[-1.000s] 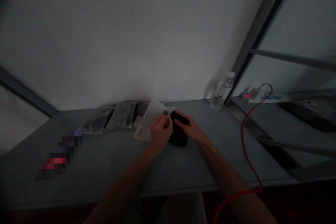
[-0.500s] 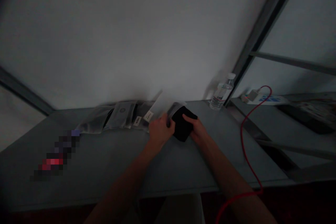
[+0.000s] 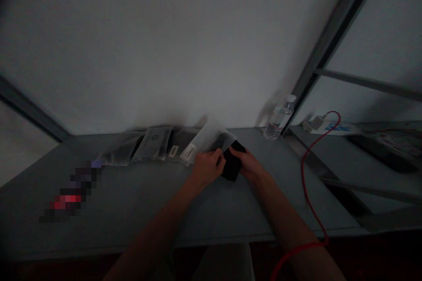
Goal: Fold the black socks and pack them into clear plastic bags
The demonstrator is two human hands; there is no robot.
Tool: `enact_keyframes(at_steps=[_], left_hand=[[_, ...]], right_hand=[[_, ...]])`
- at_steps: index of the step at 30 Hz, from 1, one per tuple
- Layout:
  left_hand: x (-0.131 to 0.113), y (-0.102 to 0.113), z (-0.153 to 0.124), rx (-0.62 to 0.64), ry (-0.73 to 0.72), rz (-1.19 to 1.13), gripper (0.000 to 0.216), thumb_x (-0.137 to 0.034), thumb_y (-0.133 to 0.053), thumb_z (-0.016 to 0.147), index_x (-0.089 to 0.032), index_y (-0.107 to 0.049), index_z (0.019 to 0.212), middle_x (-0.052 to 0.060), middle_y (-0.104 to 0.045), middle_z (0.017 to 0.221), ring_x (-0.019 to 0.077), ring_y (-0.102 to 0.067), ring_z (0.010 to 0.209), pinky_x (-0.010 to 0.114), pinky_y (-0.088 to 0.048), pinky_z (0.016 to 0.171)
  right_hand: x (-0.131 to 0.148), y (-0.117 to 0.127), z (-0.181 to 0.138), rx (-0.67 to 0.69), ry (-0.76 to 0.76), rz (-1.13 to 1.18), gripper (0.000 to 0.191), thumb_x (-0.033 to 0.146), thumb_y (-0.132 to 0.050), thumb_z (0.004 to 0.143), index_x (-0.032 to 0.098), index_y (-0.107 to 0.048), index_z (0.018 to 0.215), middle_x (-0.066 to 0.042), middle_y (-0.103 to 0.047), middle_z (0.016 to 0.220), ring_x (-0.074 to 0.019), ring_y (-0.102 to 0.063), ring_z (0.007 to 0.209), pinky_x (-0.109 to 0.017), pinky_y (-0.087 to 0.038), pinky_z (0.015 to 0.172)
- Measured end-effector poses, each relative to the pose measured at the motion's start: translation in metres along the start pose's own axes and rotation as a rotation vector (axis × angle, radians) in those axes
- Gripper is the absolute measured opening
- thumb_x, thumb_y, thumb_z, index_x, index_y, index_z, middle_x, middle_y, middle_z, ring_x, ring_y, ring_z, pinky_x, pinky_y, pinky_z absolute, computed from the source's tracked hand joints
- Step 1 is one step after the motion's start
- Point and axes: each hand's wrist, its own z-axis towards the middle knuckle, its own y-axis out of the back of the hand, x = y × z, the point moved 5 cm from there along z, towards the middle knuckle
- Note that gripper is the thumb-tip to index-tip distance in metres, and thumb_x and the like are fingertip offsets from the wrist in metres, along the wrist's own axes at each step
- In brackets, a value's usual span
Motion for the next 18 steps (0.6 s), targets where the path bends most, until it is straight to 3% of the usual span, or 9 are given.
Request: enact_keyframes(at_steps=[6, 13, 18], left_hand=[[-0.003, -0.002, 0.001, 0.0, -0.029, 0.012, 0.019, -0.023, -0.042, 0.092, -0.019, -0.061, 0.089, 0.006, -0.072, 0.074, 0.0206, -0.068, 0.063, 0.029, -0.045, 0.055], [-0.004, 0.005, -0.001, -0.009, -0.098, -0.009, 0.023, -0.024, -0.037, 0.095, -0.018, -0.058, 0.094, 0.006, -0.072, 0.077, 0.0196, -0.068, 0.066, 0.028, -0.045, 0.056], [-0.01, 0.005, -0.004, 0.005, -0.133, -0.027, 0.022, -0.025, -0.037, 0.096, -0.018, -0.058, 0.095, 0.005, -0.072, 0.078, 0.0191, -0.068, 0.066, 0.027, -0.046, 0.057]], right_hand=[[0.006, 0.01, 0.008, -0.119, 0.153, 0.126, 0.024, 0.032, -0.082, 0.063, 0.024, -0.07, 0.082, 0.0, -0.074, 0.082, -0.0207, -0.068, 0.078, -0.033, -0.054, 0.078], [-0.017, -0.005, 0.001, 0.104, -0.032, 0.007, 0.024, 0.036, -0.08, 0.065, 0.022, -0.069, 0.081, -0.003, -0.073, 0.074, -0.0229, -0.069, 0.078, -0.036, -0.055, 0.076], [-0.014, 0.0, 0.009, 0.116, 0.028, 0.012, 0.02, 0.036, -0.078, 0.064, 0.023, -0.066, 0.072, -0.001, -0.07, 0.068, -0.0213, -0.067, 0.075, -0.034, -0.054, 0.075]])
